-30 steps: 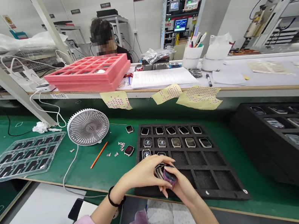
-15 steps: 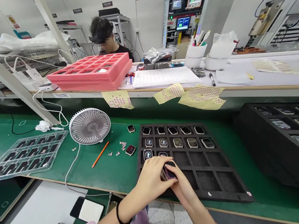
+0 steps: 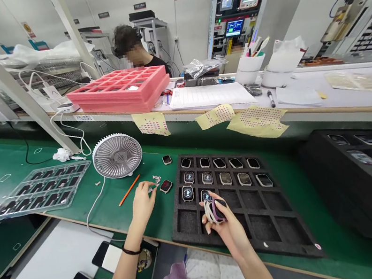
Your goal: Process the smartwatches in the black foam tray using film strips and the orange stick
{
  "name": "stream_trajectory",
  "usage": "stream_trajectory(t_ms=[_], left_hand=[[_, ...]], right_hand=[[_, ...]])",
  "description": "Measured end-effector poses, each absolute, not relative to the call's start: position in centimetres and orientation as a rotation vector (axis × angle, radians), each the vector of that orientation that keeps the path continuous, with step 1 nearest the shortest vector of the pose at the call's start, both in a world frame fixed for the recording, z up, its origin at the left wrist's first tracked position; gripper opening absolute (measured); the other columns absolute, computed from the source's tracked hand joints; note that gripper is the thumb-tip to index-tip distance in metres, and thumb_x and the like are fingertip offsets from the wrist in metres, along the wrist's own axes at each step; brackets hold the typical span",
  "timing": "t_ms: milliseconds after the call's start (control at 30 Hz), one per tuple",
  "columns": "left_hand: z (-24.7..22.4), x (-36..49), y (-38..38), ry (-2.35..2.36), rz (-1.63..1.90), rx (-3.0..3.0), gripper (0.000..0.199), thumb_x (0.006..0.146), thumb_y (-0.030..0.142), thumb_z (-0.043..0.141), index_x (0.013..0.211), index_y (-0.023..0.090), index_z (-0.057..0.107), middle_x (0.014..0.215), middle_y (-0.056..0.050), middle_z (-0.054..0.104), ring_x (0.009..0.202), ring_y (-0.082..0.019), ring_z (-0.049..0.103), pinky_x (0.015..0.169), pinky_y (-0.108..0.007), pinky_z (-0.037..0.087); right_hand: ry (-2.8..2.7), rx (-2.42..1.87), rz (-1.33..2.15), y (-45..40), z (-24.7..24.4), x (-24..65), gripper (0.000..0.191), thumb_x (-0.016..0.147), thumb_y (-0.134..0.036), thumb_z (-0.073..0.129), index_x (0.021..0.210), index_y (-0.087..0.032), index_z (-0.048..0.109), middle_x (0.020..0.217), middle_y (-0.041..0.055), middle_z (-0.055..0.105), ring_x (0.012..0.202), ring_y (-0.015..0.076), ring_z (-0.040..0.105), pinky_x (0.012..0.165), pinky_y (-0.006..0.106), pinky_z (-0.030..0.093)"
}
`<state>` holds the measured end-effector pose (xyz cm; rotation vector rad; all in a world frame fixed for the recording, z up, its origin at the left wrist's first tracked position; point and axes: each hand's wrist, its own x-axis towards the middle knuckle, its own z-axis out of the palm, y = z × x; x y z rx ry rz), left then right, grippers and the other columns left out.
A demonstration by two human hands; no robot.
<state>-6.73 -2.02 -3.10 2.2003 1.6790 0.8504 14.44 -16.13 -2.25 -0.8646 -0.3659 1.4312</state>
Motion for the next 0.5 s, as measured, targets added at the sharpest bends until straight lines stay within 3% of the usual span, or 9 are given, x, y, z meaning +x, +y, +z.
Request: stream_trajectory(t_ms=[200, 500], left_hand=[[-6.1, -7.3, -0.9, 1.832, 0.701, 2.363, 0.022, 0.089, 0.025, 0.048, 0.107, 0.015, 0.057, 0.108, -0.011, 0.058, 0.096, -0.025, 0.058, 0.075, -0.033, 0.05], [-6.2, -6.1, 0.8, 1.841, 0.561, 2.561, 0.02, 0.089, 0.021, 0.047, 0.08, 0.015, 0.063, 0.086, -0.012, 0.063, 0.085, -0.026, 0.058, 0.071, -0.032, 0.046]], right_hand=[[-0.367, -0.872, 1.448, -16.0, -2.3, 14.4, 0.047, 0.083, -0.041, 0.061, 0.125, -0.025, 0.046, 0.101, 0.0071, 0.066, 0.064, 0.0171, 0.063, 0.05, 0.029, 0.047], [-0.354, -0.86, 1.45, -16.1, -2.2, 14.5, 0.048, 0.084, -0.04, 0.061, 0.127, -0.025, 0.046, 0.1, 0.0077, 0.066, 0.064, 0.0171, 0.063, 0.049, 0.028, 0.047]])
